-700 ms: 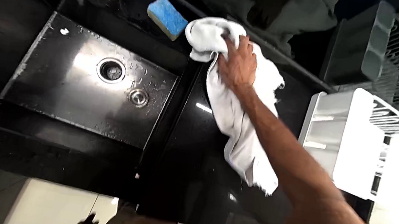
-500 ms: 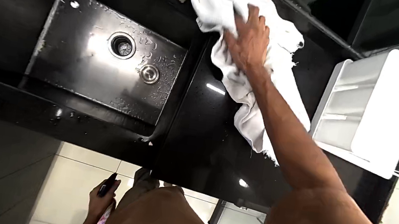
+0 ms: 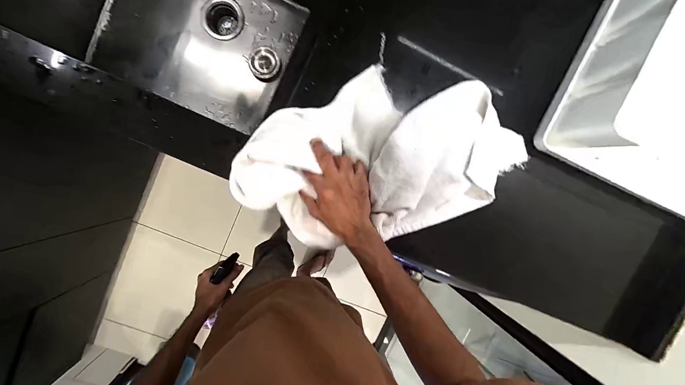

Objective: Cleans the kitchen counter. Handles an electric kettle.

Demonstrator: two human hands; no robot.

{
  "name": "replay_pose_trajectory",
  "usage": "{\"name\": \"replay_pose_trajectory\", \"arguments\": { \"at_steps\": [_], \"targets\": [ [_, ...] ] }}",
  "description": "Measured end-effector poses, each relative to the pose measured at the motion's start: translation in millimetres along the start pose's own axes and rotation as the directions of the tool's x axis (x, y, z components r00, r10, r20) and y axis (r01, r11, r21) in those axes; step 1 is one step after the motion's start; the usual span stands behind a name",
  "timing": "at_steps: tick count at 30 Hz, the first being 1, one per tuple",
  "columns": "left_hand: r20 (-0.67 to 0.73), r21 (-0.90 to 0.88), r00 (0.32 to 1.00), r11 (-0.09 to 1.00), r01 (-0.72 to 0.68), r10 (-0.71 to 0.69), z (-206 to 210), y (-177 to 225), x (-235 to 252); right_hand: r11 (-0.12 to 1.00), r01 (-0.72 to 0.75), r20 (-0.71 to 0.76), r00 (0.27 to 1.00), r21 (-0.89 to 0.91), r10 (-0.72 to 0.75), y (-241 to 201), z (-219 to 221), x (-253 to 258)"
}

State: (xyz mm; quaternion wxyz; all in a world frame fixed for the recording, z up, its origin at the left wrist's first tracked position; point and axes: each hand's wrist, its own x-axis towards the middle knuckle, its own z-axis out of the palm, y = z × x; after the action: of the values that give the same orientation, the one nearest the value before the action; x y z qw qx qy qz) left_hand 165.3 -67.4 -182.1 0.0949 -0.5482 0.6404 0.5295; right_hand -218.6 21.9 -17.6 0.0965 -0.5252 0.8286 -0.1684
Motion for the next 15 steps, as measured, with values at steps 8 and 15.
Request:
{"name": "replay_pose_trajectory", "arguments": {
  "at_steps": [8, 15],
  "targets": [
    [0.146, 0.221, 0.987, 0.970, -0.096, 0.064, 15.7, -17.4, -1.5, 0.694, -0.694, -0.363, 0.707, -0.192, 0.606, 90.8, -22.5, -193.0],
    [0.141, 0.120, 0.983, 0.983, -0.136, 0.119, 19.2, 23.9, 26.8, 0.715, -0.692, -0.348, 0.697, -0.100, 0.627, 39.3, -11.5, -139.3]
  ]
}}
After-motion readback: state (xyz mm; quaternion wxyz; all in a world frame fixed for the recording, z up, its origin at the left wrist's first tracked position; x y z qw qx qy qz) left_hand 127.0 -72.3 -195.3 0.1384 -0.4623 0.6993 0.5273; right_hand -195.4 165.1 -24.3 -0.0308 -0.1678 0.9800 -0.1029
